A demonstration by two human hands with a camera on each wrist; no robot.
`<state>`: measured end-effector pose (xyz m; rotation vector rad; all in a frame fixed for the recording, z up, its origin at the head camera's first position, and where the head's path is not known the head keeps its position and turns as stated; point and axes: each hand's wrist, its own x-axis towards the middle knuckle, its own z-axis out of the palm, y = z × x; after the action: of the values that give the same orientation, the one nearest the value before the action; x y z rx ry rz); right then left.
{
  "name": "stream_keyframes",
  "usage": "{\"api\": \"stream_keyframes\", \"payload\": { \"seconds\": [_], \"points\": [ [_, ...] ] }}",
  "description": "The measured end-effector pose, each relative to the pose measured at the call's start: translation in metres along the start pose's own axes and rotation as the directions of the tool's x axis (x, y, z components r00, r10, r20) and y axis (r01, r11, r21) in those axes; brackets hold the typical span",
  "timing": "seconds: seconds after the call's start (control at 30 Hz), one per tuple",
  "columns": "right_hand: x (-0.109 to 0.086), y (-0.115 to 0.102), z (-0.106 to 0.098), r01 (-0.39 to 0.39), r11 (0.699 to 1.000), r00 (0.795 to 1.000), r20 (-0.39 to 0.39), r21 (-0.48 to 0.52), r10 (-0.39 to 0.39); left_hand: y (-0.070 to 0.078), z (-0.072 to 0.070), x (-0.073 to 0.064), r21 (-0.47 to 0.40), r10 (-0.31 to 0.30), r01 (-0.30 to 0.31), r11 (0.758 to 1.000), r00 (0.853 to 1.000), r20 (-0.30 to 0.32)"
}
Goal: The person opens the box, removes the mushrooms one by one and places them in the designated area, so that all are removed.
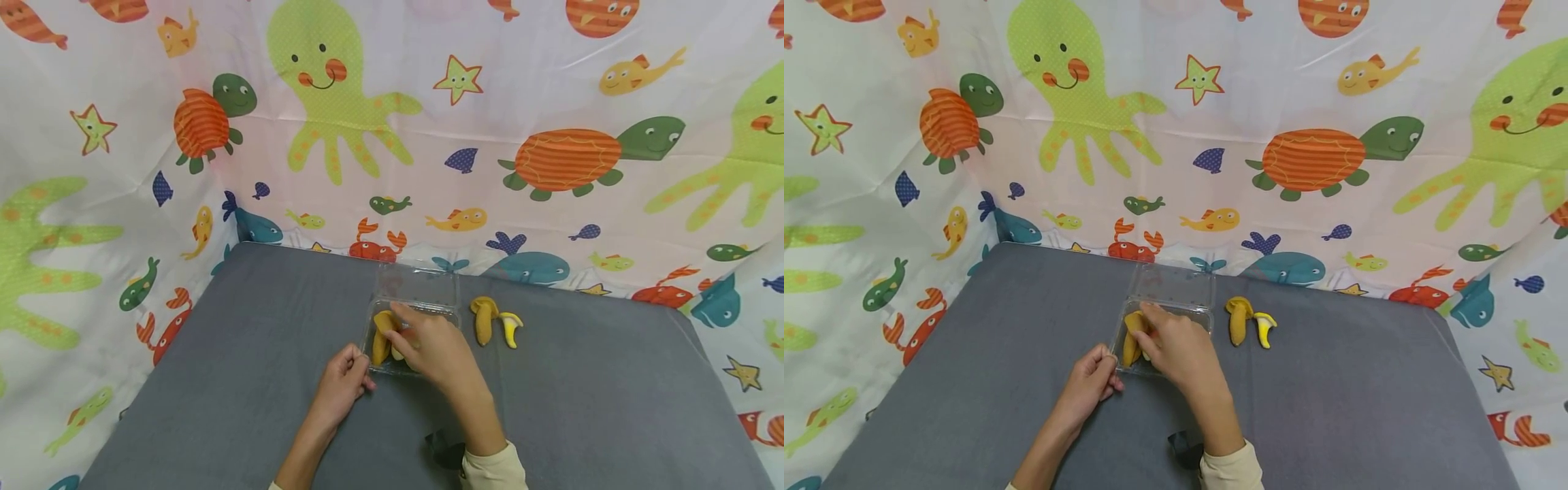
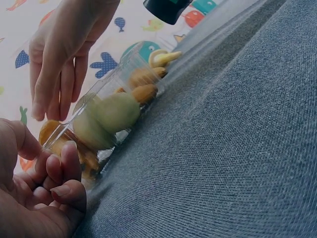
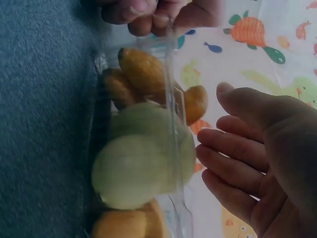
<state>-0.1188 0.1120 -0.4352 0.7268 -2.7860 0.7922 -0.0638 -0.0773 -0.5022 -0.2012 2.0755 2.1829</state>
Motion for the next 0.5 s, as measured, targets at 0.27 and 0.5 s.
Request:
{"api": "stream_keyframes", "payload": {
  "seconds": [0.27,0.5],
  "points": [
    [0.004,-0.007,0.012,-0.005,0.998,1.000,0.015,-0.055,0.006,0.000,-0.001,-0.002,0.011,-0.011,0.011,1.000,1.000,-0.010],
    [0.005,-0.011,0.016,-0.027,0.998,0.999,0.042,-0.048,0.029,0.002,-0.001,-0.001,0.015,-0.010,0.010,1.000,1.000,-0.014]
  ]
}}
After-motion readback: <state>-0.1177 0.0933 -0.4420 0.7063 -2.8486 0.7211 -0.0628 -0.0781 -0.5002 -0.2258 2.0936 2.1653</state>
